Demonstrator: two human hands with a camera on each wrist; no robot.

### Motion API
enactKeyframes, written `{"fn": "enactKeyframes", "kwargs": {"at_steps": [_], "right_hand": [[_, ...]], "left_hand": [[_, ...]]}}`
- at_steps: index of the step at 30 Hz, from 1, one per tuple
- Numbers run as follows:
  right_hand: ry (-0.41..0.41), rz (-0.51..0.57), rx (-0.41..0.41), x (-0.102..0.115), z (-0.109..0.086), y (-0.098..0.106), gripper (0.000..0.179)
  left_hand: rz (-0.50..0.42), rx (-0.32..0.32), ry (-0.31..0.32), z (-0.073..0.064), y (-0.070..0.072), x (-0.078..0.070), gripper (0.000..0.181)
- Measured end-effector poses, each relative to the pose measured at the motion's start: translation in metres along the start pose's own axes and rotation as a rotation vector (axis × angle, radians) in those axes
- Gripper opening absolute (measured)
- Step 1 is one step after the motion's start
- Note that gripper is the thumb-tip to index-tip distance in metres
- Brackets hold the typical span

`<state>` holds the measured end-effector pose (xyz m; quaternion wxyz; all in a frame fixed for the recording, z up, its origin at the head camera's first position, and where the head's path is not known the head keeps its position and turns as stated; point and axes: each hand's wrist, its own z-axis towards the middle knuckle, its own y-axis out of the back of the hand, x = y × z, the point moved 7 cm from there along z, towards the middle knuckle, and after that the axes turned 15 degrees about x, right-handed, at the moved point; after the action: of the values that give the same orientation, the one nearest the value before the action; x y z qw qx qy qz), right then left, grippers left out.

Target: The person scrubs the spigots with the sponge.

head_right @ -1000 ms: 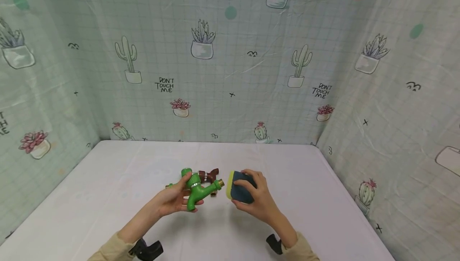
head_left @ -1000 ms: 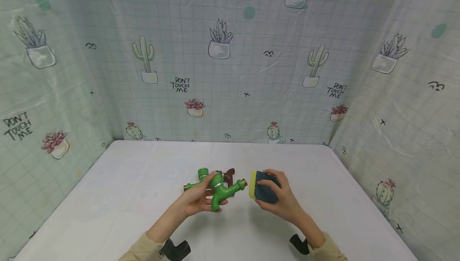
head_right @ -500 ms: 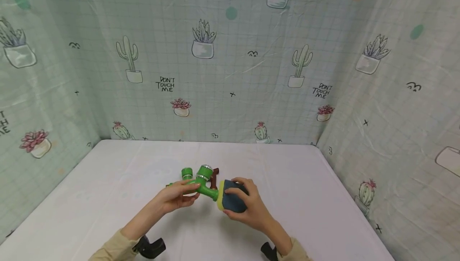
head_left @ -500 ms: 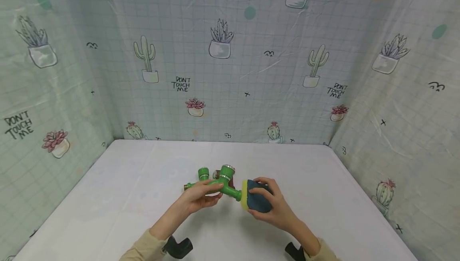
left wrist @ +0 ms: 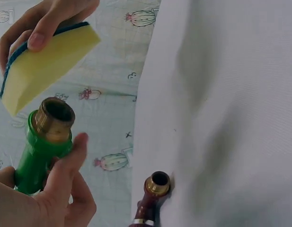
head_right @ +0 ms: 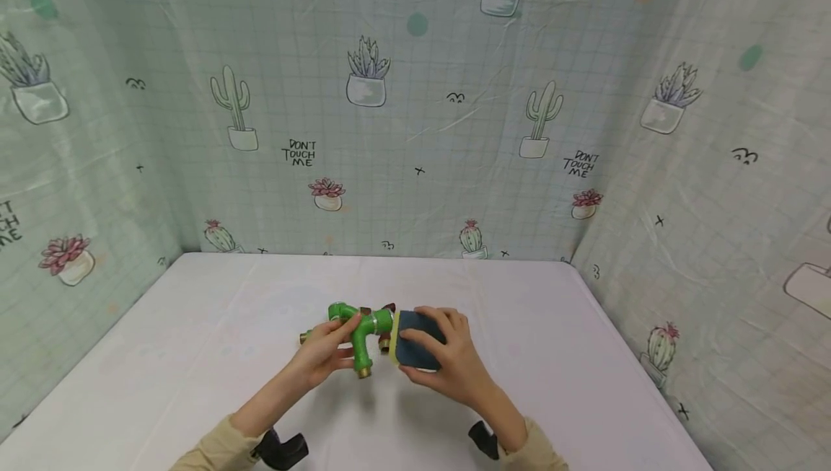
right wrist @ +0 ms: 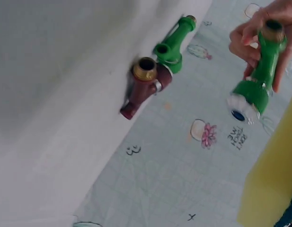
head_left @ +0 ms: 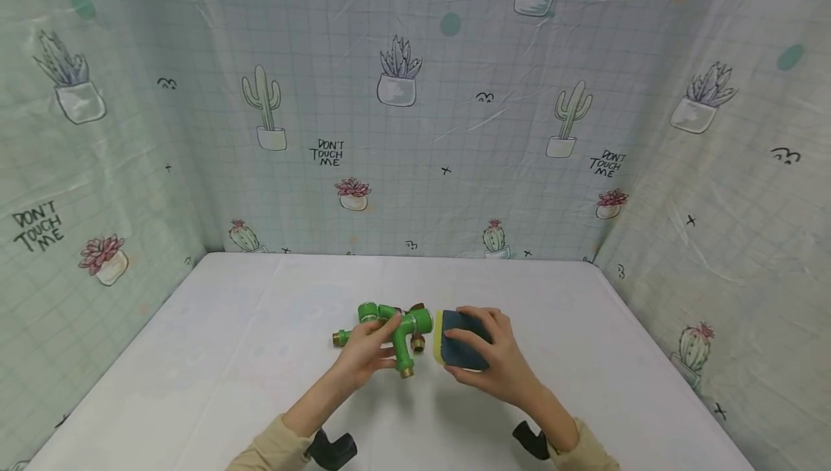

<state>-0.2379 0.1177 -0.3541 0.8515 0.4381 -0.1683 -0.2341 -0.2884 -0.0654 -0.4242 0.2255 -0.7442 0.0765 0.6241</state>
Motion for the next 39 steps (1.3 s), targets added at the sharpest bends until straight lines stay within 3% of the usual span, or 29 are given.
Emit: {"fn": "enactKeyframes", "kwargs": {"at_steps": [7, 13, 17, 23, 27, 31, 36, 39], "right_hand": [[-0.022, -0.048, 0.021, -0.005, 0.025, 0.002, 0.042], [-0.084, -0.041, 0.124, -0.013, 0.038, -0.009, 0.04], [-0.06, -0.045, 0.151, -0.01, 0.036, -0.015, 0.04], [0.07, -0.12, 0.124, 0.006, 0.022, -0.021, 0.048], [0.124, -0.155, 0.116, 0.012, 0.012, -0.026, 0.048], [0.121, -0.115, 0.084, 0.01, 0.012, -0.019, 0.047], [0.031, -0.091, 0.076, -0.002, 0.024, -0.01, 0.042], [0.009, -0.098, 0.085, -0.003, 0.025, -0.011, 0.042]], "left_hand": [[0.087, 0.087, -0.014, 0.0, -0.011, -0.002, 0.065], [0.105, 0.081, -0.021, -0.003, -0.016, -0.007, 0.06], [0.09, 0.06, -0.039, -0.003, -0.014, -0.01, 0.055], [0.026, 0.039, -0.071, -0.002, -0.008, -0.014, 0.057], [-0.021, 0.024, -0.047, -0.001, -0.005, -0.011, 0.056], [-0.012, 0.027, -0.024, -0.002, -0.005, -0.008, 0.056], [0.092, 0.027, 0.0, -0.005, -0.008, -0.007, 0.058], [0.102, 0.042, -0.003, -0.006, -0.01, -0.007, 0.055]]}}
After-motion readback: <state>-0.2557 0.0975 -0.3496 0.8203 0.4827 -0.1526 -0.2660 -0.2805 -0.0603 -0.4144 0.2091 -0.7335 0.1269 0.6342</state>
